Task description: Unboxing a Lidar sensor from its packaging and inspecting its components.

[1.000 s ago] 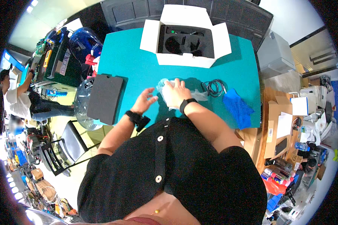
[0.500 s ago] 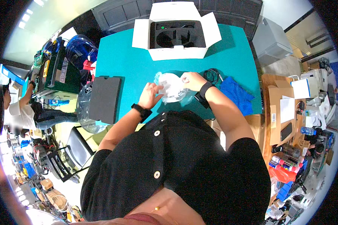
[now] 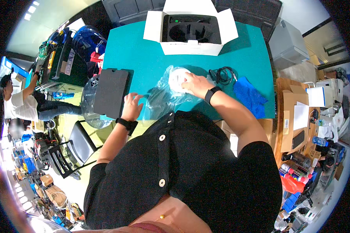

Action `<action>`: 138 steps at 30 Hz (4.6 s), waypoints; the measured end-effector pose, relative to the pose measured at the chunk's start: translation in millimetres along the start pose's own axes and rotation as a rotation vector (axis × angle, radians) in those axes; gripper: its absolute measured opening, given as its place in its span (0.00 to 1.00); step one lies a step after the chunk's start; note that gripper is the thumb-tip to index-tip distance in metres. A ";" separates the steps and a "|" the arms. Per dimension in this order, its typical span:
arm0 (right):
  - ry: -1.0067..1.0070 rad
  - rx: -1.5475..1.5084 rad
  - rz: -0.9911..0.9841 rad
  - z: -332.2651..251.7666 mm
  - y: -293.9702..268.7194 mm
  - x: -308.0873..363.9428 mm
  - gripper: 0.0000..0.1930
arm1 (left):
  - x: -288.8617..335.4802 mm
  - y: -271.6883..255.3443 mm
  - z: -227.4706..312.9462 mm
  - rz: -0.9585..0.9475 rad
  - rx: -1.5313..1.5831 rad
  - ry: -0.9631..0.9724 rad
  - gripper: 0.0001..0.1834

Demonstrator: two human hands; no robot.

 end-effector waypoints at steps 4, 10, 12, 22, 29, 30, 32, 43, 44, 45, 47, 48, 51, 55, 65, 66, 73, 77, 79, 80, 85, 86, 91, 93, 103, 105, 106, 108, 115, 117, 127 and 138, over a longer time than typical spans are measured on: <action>0.173 -0.566 0.214 55.7 -15.0 -20.0 0.04 | -5.0 16.4 55.1 -0.207 0.177 0.294 0.23; 0.928 -1.124 0.933 199.9 -39.2 26.8 0.06 | 19.5 82.1 61.5 -0.589 0.080 0.343 0.23; 0.920 -1.219 1.146 218.3 -38.4 50.7 0.08 | 23.6 71.3 66.8 -0.557 0.017 0.381 0.19; 0.638 -0.124 0.459 152.0 -15.7 136.8 0.22 | -77.4 -20.5 132.7 -0.093 0.175 0.326 0.42; 1.018 -0.056 -0.001 131.3 21.9 148.3 0.22 | -119.2 29.7 160.2 -0.294 -0.168 0.161 0.60; 1.020 -0.062 0.003 122.3 17.1 149.7 0.22 | -120.8 32.5 159.7 -0.297 -0.174 0.164 0.60; 0.954 0.176 0.271 97.7 -9.8 146.1 0.18 | -123.7 38.5 149.7 -0.307 -0.114 0.134 0.63; 0.268 -0.046 0.140 12.9 16.7 -14.5 0.44 | -99.1 78.2 55.5 -0.060 0.504 -0.036 0.45; 0.301 0.018 0.044 8.5 26.0 -18.8 0.47 | -97.0 81.6 47.7 -0.053 0.504 -0.043 0.45; 0.309 -0.017 -0.006 7.0 33.1 -22.9 0.51 | -95.4 86.9 39.6 -0.137 0.663 -0.153 0.44; 0.312 -0.017 0.008 8.5 37.8 -27.0 0.52 | -91.2 97.5 30.0 -0.285 0.959 -0.320 0.40; 0.320 -0.023 0.019 10.5 37.3 -26.4 0.52 | -91.5 91.4 31.9 -0.291 0.969 -0.312 0.40; 0.275 -0.176 0.025 11.6 28.6 -28.1 0.50 | -85.3 75.3 52.9 -0.438 1.204 -0.481 0.43; 0.244 -0.125 0.237 7.6 9.5 -30.7 0.49 | -88.0 82.1 52.2 -0.539 1.337 -0.603 0.47; 0.285 -0.272 0.823 36.4 -126.5 62.6 0.28 | -111.9 28.8 99.1 -0.560 1.898 -0.186 0.36; 0.491 -0.329 0.978 73.0 -115.2 99.6 0.25 | -114.8 19.3 106.0 -0.570 1.970 -0.139 0.40; 1.844 -0.118 0.321 180.5 24.5 332.6 0.42 | -128.8 -51.3 138.3 -0.439 2.241 0.144 0.44; 1.648 -0.257 0.363 171.6 38.7 326.5 0.29 | -129.8 -102.3 162.0 -0.413 2.363 0.352 0.41; 1.451 -0.157 0.592 166.0 25.7 319.4 0.23 | -134.7 -111.4 158.9 -0.487 2.431 0.380 0.48; 1.442 -0.159 0.594 166.1 22.5 318.0 0.23 | -135.4 -118.2 158.4 -0.475 2.424 0.394 0.48; 1.097 -0.530 1.128 135.0 -61.6 294.7 0.17 | -132.6 -170.9 179.7 -0.536 2.598 0.697 0.44; 1.087 -0.531 1.129 127.6 -78.1 288.8 0.17 | -132.5 -173.1 173.7 -0.506 2.614 0.694 0.44; 0.093 -1.746 1.086 100.5 -124.1 230.8 0.21 | -121.7 -164.1 119.4 0.103 2.093 0.456 0.47; -0.055 -1.842 1.029 83.6 -147.9 210.4 0.22 | -117.4 -147.5 106.9 0.167 2.016 0.382 0.45; -0.525 -1.658 1.096 -38.6 -251.5 112.5 0.22 | -93.9 -133.6 99.1 0.455 1.476 0.401 0.62; -0.505 -1.627 0.950 -66.3 -256.1 75.6 0.22 | -94.3 -138.1 109.2 0.444 1.448 0.436 0.62; -0.597 -1.800 0.741 -81.6 -252.5 52.6 0.22 | -94.3 -138.4 112.8 0.448 1.411 0.459 0.62; -0.373 -1.301 0.824 -84.7 -217.4 36.4 0.22 | -96.1 -138.3 118.7 0.411 1.363 0.498 0.60; -0.109 -0.564 0.515 -84.9 -199.5 7.2 0.31 | -94.2 -152.5 147.3 0.339 1.416 0.688 0.57; -0.080 -0.616 0.485 -74.2 -201.6 9.1 0.36 | -92.4 -158.2 152.6 0.316 1.240 0.722 0.55; -0.052 -0.826 0.742 -41.0 -189.9 35.1 0.57 | -97.1 -190.1 198.9 0.133 0.743 0.719 0.60; 0.039 -0.903 0.974 -46.0 -209.9 82.5 0.57 | -113.3 -181.3 232.2 0.006 1.026 0.834 0.53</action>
Point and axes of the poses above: each hand's wrist, its own x-axis away from the middle knuckle, its own y-axis out of the palm, z = x × y, the point moved 6 cm from there along -x, towards the middle knuckle, and after that the axes turned 5 degrees about -z, right-handed, at the moved point
